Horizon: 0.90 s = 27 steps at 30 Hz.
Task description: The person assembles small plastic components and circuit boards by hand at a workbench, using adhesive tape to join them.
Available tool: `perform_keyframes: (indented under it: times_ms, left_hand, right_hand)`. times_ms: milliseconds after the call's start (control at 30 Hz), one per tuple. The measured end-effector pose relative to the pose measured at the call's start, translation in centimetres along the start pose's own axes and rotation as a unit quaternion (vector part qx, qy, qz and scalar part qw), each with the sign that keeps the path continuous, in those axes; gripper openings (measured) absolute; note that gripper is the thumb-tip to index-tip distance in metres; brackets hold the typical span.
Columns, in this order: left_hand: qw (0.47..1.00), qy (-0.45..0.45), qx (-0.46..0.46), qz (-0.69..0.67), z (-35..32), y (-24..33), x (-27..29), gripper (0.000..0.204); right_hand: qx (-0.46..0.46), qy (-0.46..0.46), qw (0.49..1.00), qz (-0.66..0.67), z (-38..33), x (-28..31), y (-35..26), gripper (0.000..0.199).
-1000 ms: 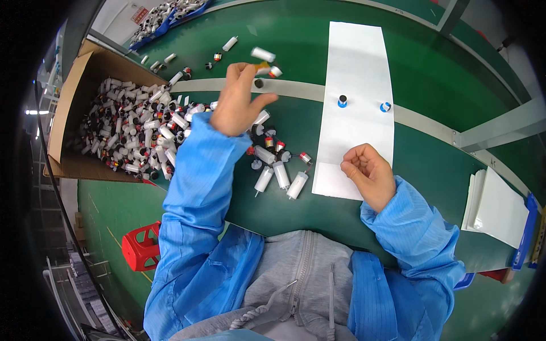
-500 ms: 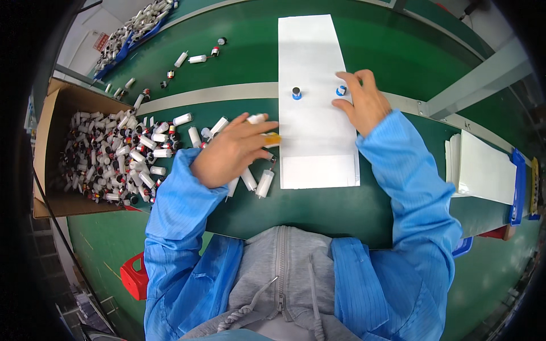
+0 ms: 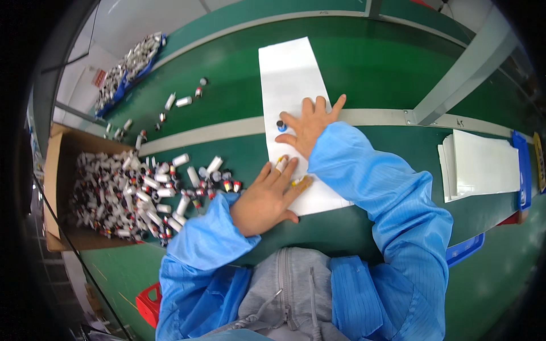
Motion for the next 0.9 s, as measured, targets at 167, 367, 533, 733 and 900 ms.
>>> perform_keyframes:
  times_ms: [167,367,533,733,900]
  left_hand:
    - [0.999,-0.008,0.01,-0.034,0.0,-0.1,-0.2,0.079]
    - [0.999,0.0,0.019,-0.041,-0.2,-0.2,-0.2,0.078]
    - [0.998,0.008,0.018,-0.06,-0.4,-0.5,0.1,0.076]
    - [0.998,0.011,0.02,-0.066,-0.9,-0.6,0.2,0.075]
    - [0.999,-0.003,0.022,-0.049,-0.6,-0.2,-0.2,0.076]
  right_hand:
    - [0.122,0.049,0.989,0.062,1.8,-0.8,-2.3,0.017]
    - [0.161,0.079,0.98,0.091,1.8,-0.5,0.3,0.017]
    - [0.202,0.005,0.975,0.091,1.9,-1.3,2.2,0.02]
    - [0.156,-0.104,0.975,0.12,3.0,-3.0,4.2,0.024]
    - [0.082,-0.159,0.975,0.13,3.0,-3.2,4.5,0.028]
Point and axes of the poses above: each hand's wrist, its own z-axis towards the middle knuckle, its own x-axis out of the back of the hand, y = z × x, the point moved 8 cm from there along z, towards the middle knuckle, and after that the axes turned 2 degrees about x, right-handed, at the moved point
